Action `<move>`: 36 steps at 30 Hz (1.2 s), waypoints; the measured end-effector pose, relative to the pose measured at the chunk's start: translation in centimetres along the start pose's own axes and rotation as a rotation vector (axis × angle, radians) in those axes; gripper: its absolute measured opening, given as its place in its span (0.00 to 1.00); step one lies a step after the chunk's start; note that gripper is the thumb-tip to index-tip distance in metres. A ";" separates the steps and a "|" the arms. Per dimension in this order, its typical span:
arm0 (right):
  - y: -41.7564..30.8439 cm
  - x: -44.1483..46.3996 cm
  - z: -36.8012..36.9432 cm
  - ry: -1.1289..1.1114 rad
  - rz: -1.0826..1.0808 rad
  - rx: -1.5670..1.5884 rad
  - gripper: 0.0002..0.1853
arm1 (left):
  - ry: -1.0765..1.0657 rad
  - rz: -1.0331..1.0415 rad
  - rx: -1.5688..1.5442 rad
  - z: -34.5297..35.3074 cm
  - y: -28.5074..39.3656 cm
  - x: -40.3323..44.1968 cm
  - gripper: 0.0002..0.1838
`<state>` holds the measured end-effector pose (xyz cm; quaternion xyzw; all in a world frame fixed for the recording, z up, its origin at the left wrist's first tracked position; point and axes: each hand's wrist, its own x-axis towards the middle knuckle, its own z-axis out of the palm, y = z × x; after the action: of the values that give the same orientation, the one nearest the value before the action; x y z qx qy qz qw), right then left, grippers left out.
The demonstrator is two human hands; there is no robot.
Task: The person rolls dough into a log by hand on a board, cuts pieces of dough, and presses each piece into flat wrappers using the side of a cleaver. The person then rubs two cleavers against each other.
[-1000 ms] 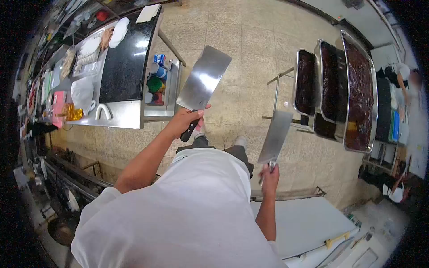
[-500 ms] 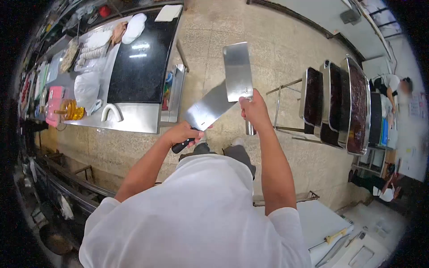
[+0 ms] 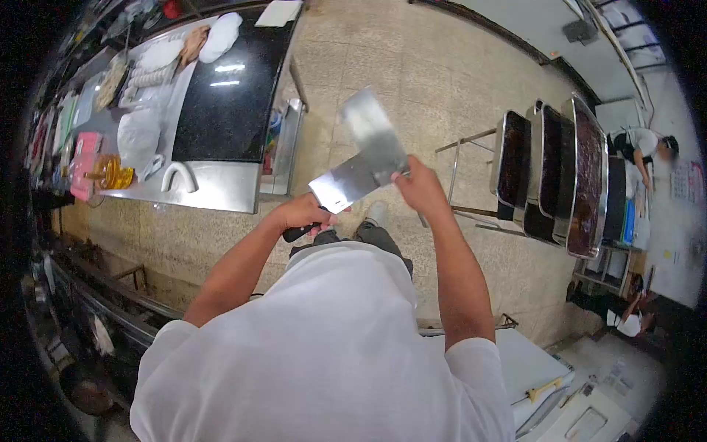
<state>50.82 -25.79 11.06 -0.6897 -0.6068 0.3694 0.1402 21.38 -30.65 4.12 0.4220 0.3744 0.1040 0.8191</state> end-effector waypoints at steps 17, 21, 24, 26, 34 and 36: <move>4.9 -3.9 -1.7 0.057 -0.107 0.034 0.19 | -0.148 -0.083 0.114 1.4 1.8 4.8 0.25; 3.5 -3.1 -1.8 0.074 0.304 0.409 0.21 | -0.126 -0.061 0.113 1.8 1.2 5.3 0.25; 3.9 -4.1 -1.0 -0.003 -0.088 0.149 0.17 | -0.170 -0.077 0.124 2.3 2.4 5.2 0.25; 4.7 -3.1 -0.9 0.048 0.059 0.293 0.19 | -0.153 -0.082 0.107 2.2 2.2 5.5 0.24; 5.7 -3.4 0.5 0.045 -0.065 0.216 0.19 | -0.129 -0.064 0.112 3.0 3.4 4.8 0.24; 5.2 -2.6 -0.3 0.138 0.271 0.534 0.20 | -0.097 -0.086 0.121 3.0 3.4 4.3 0.24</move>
<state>54.91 -29.28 8.80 -0.7267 -0.3798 0.4835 0.3065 26.96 -28.26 5.54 0.4586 0.3578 0.0257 0.8130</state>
